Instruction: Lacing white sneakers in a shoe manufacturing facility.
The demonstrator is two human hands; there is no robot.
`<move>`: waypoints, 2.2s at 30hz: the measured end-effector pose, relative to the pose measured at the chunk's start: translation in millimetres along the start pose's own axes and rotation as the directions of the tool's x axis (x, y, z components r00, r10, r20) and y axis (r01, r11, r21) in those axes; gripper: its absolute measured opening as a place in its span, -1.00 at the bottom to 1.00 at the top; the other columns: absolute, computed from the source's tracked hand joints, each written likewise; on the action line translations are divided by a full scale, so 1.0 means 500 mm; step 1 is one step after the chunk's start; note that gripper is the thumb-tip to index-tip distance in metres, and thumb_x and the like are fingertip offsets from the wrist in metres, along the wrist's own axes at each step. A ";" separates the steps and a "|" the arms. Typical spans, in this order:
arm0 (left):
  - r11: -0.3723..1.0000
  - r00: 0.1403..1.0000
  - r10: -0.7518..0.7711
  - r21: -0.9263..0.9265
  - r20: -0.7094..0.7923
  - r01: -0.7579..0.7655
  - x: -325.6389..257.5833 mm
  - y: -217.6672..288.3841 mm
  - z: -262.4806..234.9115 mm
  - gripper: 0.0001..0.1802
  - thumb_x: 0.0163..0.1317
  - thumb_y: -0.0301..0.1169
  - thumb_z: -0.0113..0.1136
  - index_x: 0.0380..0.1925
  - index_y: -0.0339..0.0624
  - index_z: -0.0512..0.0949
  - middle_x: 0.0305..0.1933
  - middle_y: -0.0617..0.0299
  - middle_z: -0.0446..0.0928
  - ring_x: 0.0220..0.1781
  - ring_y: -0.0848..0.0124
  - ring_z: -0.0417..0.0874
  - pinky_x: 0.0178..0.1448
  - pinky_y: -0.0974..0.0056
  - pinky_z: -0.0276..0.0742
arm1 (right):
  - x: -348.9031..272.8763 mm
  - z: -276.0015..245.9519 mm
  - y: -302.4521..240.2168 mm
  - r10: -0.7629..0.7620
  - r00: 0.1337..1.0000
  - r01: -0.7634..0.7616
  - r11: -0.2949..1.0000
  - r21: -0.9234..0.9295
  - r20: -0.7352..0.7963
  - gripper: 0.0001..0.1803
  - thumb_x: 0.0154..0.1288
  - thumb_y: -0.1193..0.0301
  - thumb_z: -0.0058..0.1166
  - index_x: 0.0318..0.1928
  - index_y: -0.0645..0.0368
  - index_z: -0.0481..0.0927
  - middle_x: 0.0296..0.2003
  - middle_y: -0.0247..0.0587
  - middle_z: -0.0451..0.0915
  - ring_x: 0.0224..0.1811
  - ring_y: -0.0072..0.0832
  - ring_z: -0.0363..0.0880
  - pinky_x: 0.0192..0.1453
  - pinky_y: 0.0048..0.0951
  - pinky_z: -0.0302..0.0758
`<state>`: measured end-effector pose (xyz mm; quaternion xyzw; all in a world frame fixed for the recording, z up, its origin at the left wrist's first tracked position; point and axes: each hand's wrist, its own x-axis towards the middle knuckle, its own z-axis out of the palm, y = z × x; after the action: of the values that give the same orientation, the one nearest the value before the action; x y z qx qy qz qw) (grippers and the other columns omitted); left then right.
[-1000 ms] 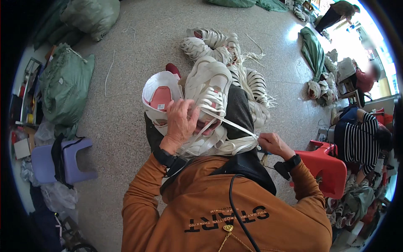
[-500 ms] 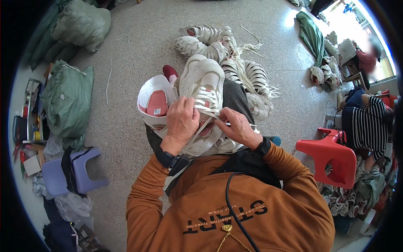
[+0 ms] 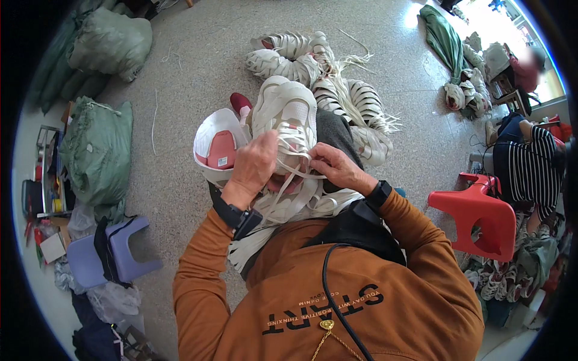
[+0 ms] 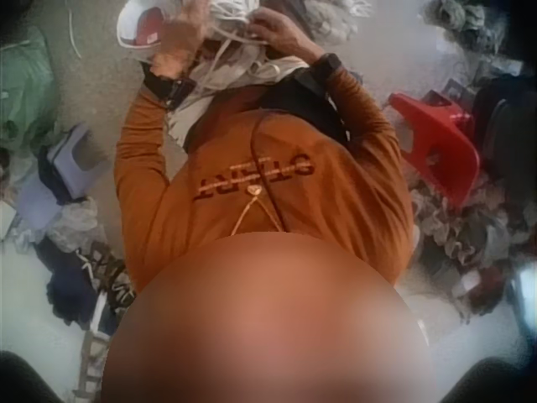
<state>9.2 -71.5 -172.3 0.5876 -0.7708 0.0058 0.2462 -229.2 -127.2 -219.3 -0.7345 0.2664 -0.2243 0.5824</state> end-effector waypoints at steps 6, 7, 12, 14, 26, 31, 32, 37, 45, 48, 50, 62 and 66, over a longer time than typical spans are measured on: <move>0.986 0.990 -0.130 -0.114 -0.050 0.124 -0.021 0.013 -0.008 -0.89 0.29 -0.49 0.17 -0.23 -0.22 0.45 -0.30 0.02 0.51 -0.25 0.00 0.62 -0.20 0.01 0.57 | 0.023 -0.058 -0.046 -0.074 0.981 0.119 0.959 -0.256 0.179 -0.87 0.36 0.50 0.00 -0.15 0.31 0.49 -0.23 0.02 0.45 -0.13 -0.06 0.49 -0.01 -0.17 0.44; 0.983 0.989 -0.143 -0.124 -0.047 0.136 -0.019 0.015 -0.008 -0.90 0.29 -0.49 0.16 -0.25 -0.22 0.45 -0.29 0.01 0.51 -0.23 -0.01 0.61 -0.17 0.00 0.56 | 0.028 -0.065 -0.051 -0.038 0.972 0.103 0.956 -0.276 0.232 -0.86 0.35 0.50 -0.01 -0.15 0.32 0.48 -0.21 0.06 0.45 -0.10 0.00 0.49 0.02 -0.13 0.43; 0.980 0.988 -0.151 -0.132 0.006 0.151 -0.017 0.014 -0.015 -0.89 0.30 -0.50 0.15 -0.23 -0.23 0.45 -0.27 0.00 0.53 -0.22 -0.01 0.63 -0.18 0.00 0.57 | 0.062 -0.095 -0.075 -0.052 0.914 0.220 0.898 -0.381 0.403 -0.86 0.37 0.49 -0.01 -0.14 0.30 0.50 -0.26 -0.12 0.45 -0.18 -0.28 0.48 -0.03 -0.30 0.43; 0.978 0.988 -0.154 -0.142 -0.016 0.150 -0.024 0.009 -0.013 -0.89 0.30 -0.49 0.15 -0.22 -0.23 0.46 -0.26 0.00 0.54 -0.21 -0.02 0.63 -0.18 0.00 0.57 | 0.075 -0.107 -0.097 0.234 0.814 -0.125 0.964 -0.234 0.532 -0.79 0.36 0.42 -0.01 -0.15 0.34 0.53 -0.36 -0.13 0.49 -0.24 -0.35 0.46 -0.04 -0.28 0.43; 0.978 0.979 -0.199 -0.068 -0.039 0.196 -0.080 -0.009 -0.027 -0.50 0.22 -0.24 0.36 0.04 -0.32 0.46 -0.08 -0.03 0.59 0.03 0.00 0.59 0.12 0.00 0.48 | -0.007 0.027 0.001 0.282 0.947 -0.232 0.932 0.280 -0.154 -0.45 0.49 0.43 0.07 0.37 0.33 0.22 0.17 -0.10 0.44 0.26 -0.41 0.44 0.31 -0.43 0.42; 0.988 0.988 -0.154 0.006 0.030 0.154 -0.115 -0.056 -0.060 -0.51 0.19 -0.18 0.36 -0.01 -0.30 0.52 -0.10 -0.01 0.58 0.02 0.02 0.60 0.15 0.04 0.47 | -0.005 0.033 -0.009 0.394 0.875 -0.280 0.887 0.368 -0.283 -0.40 0.47 0.36 0.13 0.35 0.38 0.24 0.19 -0.04 0.47 0.24 -0.36 0.49 0.34 -0.39 0.43; 0.992 0.992 -0.121 0.025 -0.034 0.122 -0.123 -0.071 -0.067 -0.65 0.22 -0.22 0.33 -0.16 -0.26 0.55 -0.17 0.01 0.61 -0.07 0.04 0.64 0.07 0.04 0.48 | -0.015 0.023 -0.009 0.420 0.876 -0.265 0.830 0.492 -0.238 -0.46 0.48 0.36 0.12 0.32 0.35 0.29 0.16 -0.07 0.50 0.21 -0.38 0.51 0.34 -0.39 0.44; 0.986 0.983 -0.163 0.050 0.088 0.159 -0.159 -0.102 -0.069 -0.79 0.28 -0.31 0.23 -0.45 -0.17 0.50 -0.42 0.08 0.58 -0.29 0.05 0.64 -0.13 0.00 0.46 | -0.035 0.044 -0.031 0.472 0.877 -0.318 0.435 0.842 0.088 -0.69 0.48 0.36 0.14 0.11 0.19 0.43 -0.16 -0.28 0.55 -0.17 -0.55 0.59 -0.03 -0.44 0.58; 0.985 0.984 -0.137 0.118 0.118 0.123 -0.169 -0.086 -0.050 -0.78 0.29 -0.31 0.20 -0.48 -0.16 0.51 -0.54 0.03 0.55 -0.42 0.03 0.65 -0.32 0.00 0.51 | 0.019 0.022 -0.011 0.323 0.936 -0.275 0.919 0.283 -0.142 -0.27 0.32 0.37 0.31 0.33 0.42 0.20 0.12 -0.02 0.47 0.07 -0.44 0.54 0.12 -0.44 0.55; 0.984 0.984 -0.146 0.117 0.097 0.135 -0.182 -0.084 -0.049 -0.79 0.28 -0.32 0.21 -0.48 -0.16 0.52 -0.53 0.02 0.57 -0.42 0.04 0.67 -0.32 0.02 0.55 | 0.016 0.033 -0.022 0.404 0.899 -0.312 0.861 0.402 -0.167 -0.35 0.35 0.34 0.29 0.27 0.43 0.28 0.08 -0.02 0.54 0.06 -0.42 0.58 0.17 -0.39 0.54; 0.983 0.987 -0.142 0.129 0.078 0.131 -0.175 -0.086 -0.045 -0.79 0.28 -0.32 0.21 -0.48 -0.17 0.52 -0.53 0.02 0.57 -0.41 0.04 0.67 -0.32 0.02 0.55 | 0.003 0.032 -0.009 0.459 0.883 -0.299 0.706 0.642 -0.094 -0.48 0.40 0.34 0.24 0.21 0.37 0.36 -0.03 -0.16 0.61 -0.02 -0.49 0.60 0.13 -0.35 0.54; 0.958 0.978 -0.205 0.213 0.047 0.191 -0.200 -0.070 -0.038 -0.83 0.22 -0.33 0.20 -0.47 -0.16 0.58 -0.49 0.04 0.62 -0.39 0.06 0.71 -0.30 0.01 0.59 | 0.068 0.032 -0.134 0.226 0.973 -0.214 0.960 0.183 -0.051 -0.70 0.52 0.33 0.06 0.01 0.34 0.60 -0.24 -0.28 0.70 -0.21 -0.53 0.67 -0.11 -0.49 0.58; 0.940 0.991 -0.081 0.339 0.105 0.041 -0.201 -0.023 -0.038 -0.88 0.08 -0.36 0.22 -0.41 -0.15 0.61 -0.51 0.10 0.60 -0.35 0.12 0.69 -0.23 0.09 0.56 | 0.219 0.011 -0.304 0.243 0.970 -0.226 0.877 0.425 0.013 -0.71 0.51 0.29 0.07 -0.04 0.31 0.60 -0.30 -0.28 0.67 -0.28 -0.53 0.66 -0.21 -0.48 0.57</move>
<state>45.6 21.4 -197.7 0.6440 -0.7530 0.0948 0.0965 -122.8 -167.3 -70.1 -0.5484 0.3101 -0.2194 0.7449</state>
